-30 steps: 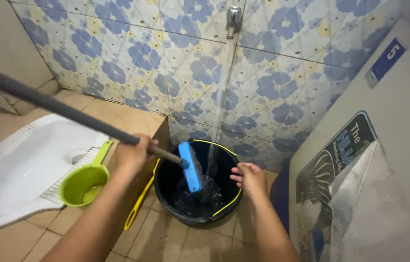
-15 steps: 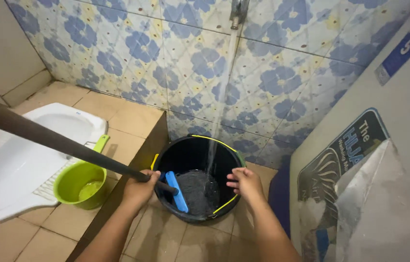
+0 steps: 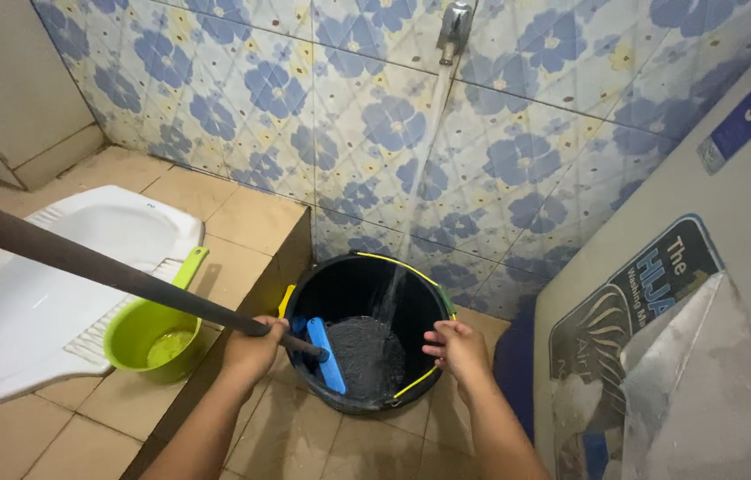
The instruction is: The recorder fills a bucket with water, wrings out a mop, and prepares to mop the bathroom floor.
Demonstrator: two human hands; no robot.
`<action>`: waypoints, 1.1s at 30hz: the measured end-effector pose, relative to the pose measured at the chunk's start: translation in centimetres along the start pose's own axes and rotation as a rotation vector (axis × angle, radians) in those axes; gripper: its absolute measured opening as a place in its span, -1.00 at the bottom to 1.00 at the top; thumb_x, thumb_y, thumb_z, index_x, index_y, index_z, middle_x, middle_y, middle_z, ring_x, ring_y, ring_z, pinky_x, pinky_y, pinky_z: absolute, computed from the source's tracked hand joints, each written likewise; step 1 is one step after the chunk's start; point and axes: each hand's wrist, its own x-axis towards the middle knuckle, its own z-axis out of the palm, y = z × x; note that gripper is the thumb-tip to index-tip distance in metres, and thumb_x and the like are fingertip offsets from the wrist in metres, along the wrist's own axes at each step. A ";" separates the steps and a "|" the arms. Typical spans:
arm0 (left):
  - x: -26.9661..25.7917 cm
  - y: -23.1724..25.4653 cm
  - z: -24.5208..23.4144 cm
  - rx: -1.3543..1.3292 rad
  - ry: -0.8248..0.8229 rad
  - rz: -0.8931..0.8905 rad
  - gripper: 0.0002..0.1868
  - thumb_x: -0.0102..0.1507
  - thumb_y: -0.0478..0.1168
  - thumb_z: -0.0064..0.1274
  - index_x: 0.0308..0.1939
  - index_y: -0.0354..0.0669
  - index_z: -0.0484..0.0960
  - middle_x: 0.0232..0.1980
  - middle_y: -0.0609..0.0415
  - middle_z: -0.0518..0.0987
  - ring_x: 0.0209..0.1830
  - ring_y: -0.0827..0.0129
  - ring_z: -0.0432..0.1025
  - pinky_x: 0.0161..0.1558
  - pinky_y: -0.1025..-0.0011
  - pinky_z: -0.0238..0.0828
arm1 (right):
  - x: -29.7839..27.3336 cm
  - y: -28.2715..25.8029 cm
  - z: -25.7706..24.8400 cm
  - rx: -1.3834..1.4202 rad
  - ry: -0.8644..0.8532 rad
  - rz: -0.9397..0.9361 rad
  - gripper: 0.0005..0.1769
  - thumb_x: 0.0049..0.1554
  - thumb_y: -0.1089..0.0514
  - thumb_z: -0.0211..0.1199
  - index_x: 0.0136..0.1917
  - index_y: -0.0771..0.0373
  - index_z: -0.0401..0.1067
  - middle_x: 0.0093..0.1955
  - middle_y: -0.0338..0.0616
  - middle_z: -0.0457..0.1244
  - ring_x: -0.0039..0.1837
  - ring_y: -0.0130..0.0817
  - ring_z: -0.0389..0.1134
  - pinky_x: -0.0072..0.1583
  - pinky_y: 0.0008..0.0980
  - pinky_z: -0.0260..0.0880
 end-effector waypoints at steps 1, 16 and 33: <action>0.2 -0.2 0.1 -0.002 0.000 0.001 -0.74 0.23 -0.04 0.19 -0.26 -0.17 0.74 -0.29 0.06 0.71 -0.26 0.37 0.56 -0.12 0.37 0.43 | -0.2 -0.3 0.1 -0.001 0.000 -0.001 -0.72 0.22 0.03 0.13 0.12 0.19 0.44 0.01 -0.15 0.45 -0.08 -0.32 0.48 -0.08 -0.34 0.34; 1.3 -2.2 1.9 0.096 -0.052 0.034 -0.73 0.21 -0.02 0.16 -0.19 -0.10 0.77 -0.26 0.09 0.71 -0.20 0.35 0.57 -0.05 0.35 0.44 | -0.9 -1.0 -0.3 -0.107 0.067 0.065 -0.63 0.24 0.00 0.10 0.21 0.21 0.46 0.05 -0.17 0.45 0.00 -0.34 0.47 0.01 -0.32 0.36; 1.7 -3.2 2.7 0.147 -0.059 0.001 -0.76 0.22 -0.02 0.17 -0.21 -0.06 0.77 -0.27 0.10 0.72 -0.20 0.34 0.58 -0.04 0.37 0.47 | -0.8 -0.4 0.0 -0.144 0.060 0.090 -0.61 0.24 0.01 0.09 0.25 0.20 0.44 0.05 -0.17 0.44 0.03 -0.33 0.46 0.01 -0.33 0.39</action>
